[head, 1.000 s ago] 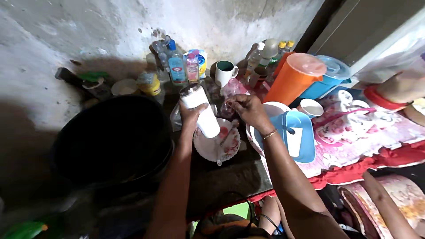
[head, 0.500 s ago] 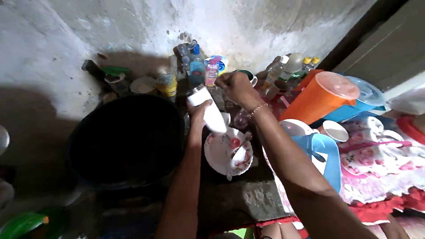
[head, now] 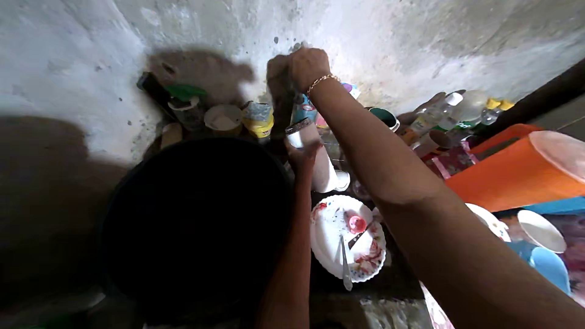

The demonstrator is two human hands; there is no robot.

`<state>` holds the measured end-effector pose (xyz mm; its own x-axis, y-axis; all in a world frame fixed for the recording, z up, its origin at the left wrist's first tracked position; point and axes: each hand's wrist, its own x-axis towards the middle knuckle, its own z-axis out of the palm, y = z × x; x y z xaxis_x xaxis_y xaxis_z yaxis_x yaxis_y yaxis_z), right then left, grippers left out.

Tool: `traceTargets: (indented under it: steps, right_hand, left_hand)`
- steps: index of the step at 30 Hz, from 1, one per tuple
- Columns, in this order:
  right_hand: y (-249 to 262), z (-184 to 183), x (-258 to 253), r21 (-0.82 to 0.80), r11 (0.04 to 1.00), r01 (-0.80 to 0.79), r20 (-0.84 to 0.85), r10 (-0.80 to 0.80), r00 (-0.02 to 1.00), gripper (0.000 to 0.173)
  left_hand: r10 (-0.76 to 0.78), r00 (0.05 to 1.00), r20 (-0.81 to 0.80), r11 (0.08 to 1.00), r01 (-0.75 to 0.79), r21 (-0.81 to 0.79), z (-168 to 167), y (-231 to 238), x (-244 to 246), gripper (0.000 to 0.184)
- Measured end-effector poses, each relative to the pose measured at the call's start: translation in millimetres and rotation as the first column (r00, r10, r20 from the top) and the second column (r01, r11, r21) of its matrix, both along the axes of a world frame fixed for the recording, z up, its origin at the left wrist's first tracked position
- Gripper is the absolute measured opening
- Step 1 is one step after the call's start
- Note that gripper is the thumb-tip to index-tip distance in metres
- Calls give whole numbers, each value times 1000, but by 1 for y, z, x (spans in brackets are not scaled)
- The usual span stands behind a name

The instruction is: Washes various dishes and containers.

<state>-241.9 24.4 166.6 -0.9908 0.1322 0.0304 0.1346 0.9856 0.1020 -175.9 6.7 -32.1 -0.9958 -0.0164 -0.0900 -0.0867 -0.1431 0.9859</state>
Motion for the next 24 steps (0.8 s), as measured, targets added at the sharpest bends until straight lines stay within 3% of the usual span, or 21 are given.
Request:
traceTargets:
  steps: [3,6,12,18,24]
  right_hand:
    - [-6,8,-9,-14,998,56,54,-55,997,33]
    - [-10,8,-14,32,998,52,67,-54,996,33]
    - [-17,3,-25,30,993,117,60,-119,991,32]
    - [-9,3,-11,64,997,37,34,-40,999,30]
    - [22,20,8,-119,992,44,98,-33,995,31]
  left_hand:
    - [-21,1000,24,999,22,-26,4,3,-4,94]
    - [-35,999,-21,997,36,69,-4,8,-10,96]
    - [-57,998,-4,993,58,103,0,10,-12,100]
    - [-28,998,-53,986,36,164,-7,13,-16,99]
    - [-40,997,60,992,33,124,5,9,-19,105]
